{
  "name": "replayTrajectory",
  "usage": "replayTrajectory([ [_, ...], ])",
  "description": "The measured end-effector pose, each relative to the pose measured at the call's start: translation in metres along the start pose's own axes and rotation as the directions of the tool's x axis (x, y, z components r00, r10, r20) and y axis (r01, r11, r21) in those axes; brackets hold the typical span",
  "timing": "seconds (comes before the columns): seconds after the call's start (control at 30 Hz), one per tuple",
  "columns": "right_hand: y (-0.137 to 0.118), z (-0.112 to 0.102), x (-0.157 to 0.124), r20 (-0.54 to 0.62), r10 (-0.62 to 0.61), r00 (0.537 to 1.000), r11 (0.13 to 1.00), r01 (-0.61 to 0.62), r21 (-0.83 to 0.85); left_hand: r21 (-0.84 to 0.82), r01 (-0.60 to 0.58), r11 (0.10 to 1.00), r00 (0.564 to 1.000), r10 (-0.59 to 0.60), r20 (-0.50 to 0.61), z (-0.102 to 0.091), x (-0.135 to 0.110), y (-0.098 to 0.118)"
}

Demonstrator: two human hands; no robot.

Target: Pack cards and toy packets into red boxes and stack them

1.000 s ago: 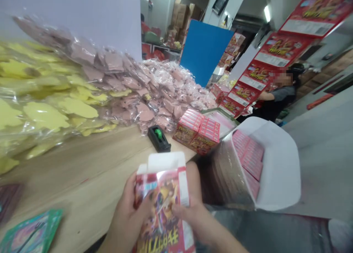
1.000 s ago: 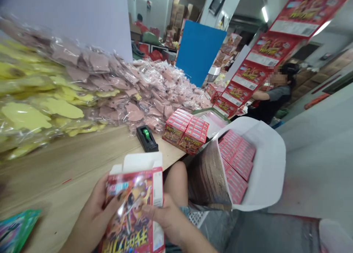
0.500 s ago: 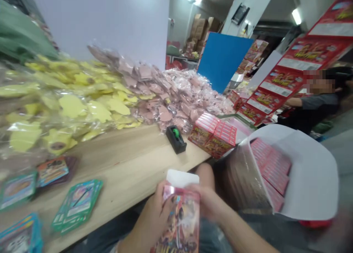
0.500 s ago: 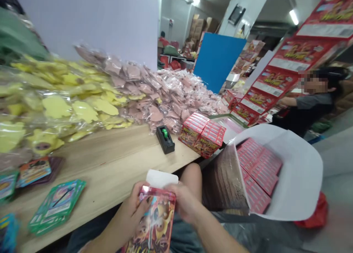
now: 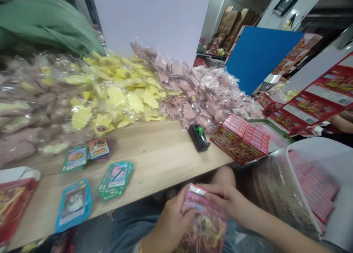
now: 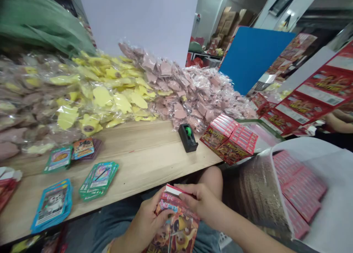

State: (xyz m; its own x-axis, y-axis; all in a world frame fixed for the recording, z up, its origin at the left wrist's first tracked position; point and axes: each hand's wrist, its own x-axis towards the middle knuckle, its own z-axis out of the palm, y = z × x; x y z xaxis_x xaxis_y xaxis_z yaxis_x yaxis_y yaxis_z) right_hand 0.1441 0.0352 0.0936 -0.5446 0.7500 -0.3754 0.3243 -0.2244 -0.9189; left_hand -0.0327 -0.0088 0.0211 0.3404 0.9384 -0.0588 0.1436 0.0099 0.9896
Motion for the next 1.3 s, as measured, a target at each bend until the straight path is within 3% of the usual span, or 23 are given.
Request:
replayTrajectory([
  [0.13,-0.013,0.006,-0.008,0.131,0.007,0.991,0.997,0.003,-0.074,0.015,-0.002,1.0,1.0,0.002,-0.013,0.004,-0.008,-0.012],
  [0.23,-0.013,0.021,-0.02,0.216,-0.115,0.97,0.927,0.183,-0.328,-0.02,-0.014,1.0,0.999,0.013,-0.034,-0.003,-0.012,-0.007],
  [0.3,-0.002,0.021,-0.02,0.07,-0.255,0.964,0.869,0.26,-0.42,0.003,-0.075,0.997,0.997,0.075,0.017,-0.023,-0.008,0.009],
  [0.37,0.013,0.002,-0.004,-0.252,-0.345,0.904,0.887,0.225,-0.404,0.12,-0.188,0.975,0.981,0.181,0.067,-0.053,0.002,0.03],
  [0.43,0.023,-0.035,0.028,-0.547,-0.264,0.794,0.942,0.09,-0.325,0.304,-0.325,0.896,0.939,0.343,-0.007,-0.083,0.022,0.048],
  [0.47,0.025,-0.056,0.048,-0.683,-0.116,0.721,0.977,-0.04,-0.208,0.394,-0.379,0.837,0.893,0.443,-0.082,-0.094,0.034,0.054],
  [0.53,0.026,-0.096,0.089,-0.732,0.097,0.675,0.977,-0.206,-0.06,0.503,-0.464,0.73,0.818,0.571,-0.074,-0.106,0.061,0.055],
  [0.57,0.025,-0.111,0.108,-0.718,0.201,0.666,0.961,-0.277,0.012,0.527,-0.486,0.697,0.816,0.577,-0.01,-0.107,0.074,0.053],
  [0.63,0.023,-0.131,0.134,-0.646,0.346,0.68,0.924,-0.365,0.11,0.58,-0.451,0.679,0.873,0.469,0.13,-0.103,0.092,0.047],
  [0.73,0.026,-0.139,0.145,-0.565,0.428,0.705,0.901,-0.376,0.215,0.714,-0.271,0.646,0.96,0.233,0.154,-0.1,0.102,0.045],
  [0.8,0.036,-0.137,0.136,-0.568,0.378,0.731,0.926,-0.292,0.241,0.765,-0.185,0.616,0.982,0.137,0.127,-0.104,0.105,0.049],
  [0.87,0.052,-0.129,0.121,-0.62,0.296,0.727,0.954,-0.189,0.234,0.787,-0.135,0.602,0.991,0.082,0.107,-0.109,0.108,0.052],
  [1.0,0.067,-0.096,0.097,-0.742,0.197,0.64,0.98,-0.1,0.174,0.797,-0.082,0.598,0.997,0.046,0.068,-0.108,0.116,0.053],
  [1.03,0.062,-0.082,0.096,-0.748,0.172,0.641,0.984,-0.071,0.165,0.8,-0.077,0.595,0.997,0.048,0.06,-0.105,0.117,0.053],
  [1.1,0.045,-0.049,0.102,-0.692,0.121,0.712,0.972,0.057,0.229,0.82,-0.069,0.568,0.997,0.058,0.044,-0.095,0.117,0.055],
  [1.13,0.034,-0.032,0.108,-0.649,0.099,0.754,0.942,0.138,0.305,0.837,-0.065,0.544,0.997,0.063,0.036,-0.09,0.115,0.056],
  [1.2,0.018,-0.001,0.116,-0.594,0.113,0.796,0.846,0.236,0.477,0.872,-0.057,0.486,0.997,0.072,0.025,-0.078,0.107,0.06],
  [1.23,0.015,0.011,0.117,-0.589,0.144,0.795,0.817,0.241,0.524,0.884,-0.063,0.463,0.996,0.079,0.029,-0.072,0.102,0.061],
  [1.3,0.019,0.023,0.115,-0.626,0.198,0.754,0.863,0.169,0.477,0.896,-0.106,0.431,0.993,0.093,0.073,-0.064,0.091,0.056],
])
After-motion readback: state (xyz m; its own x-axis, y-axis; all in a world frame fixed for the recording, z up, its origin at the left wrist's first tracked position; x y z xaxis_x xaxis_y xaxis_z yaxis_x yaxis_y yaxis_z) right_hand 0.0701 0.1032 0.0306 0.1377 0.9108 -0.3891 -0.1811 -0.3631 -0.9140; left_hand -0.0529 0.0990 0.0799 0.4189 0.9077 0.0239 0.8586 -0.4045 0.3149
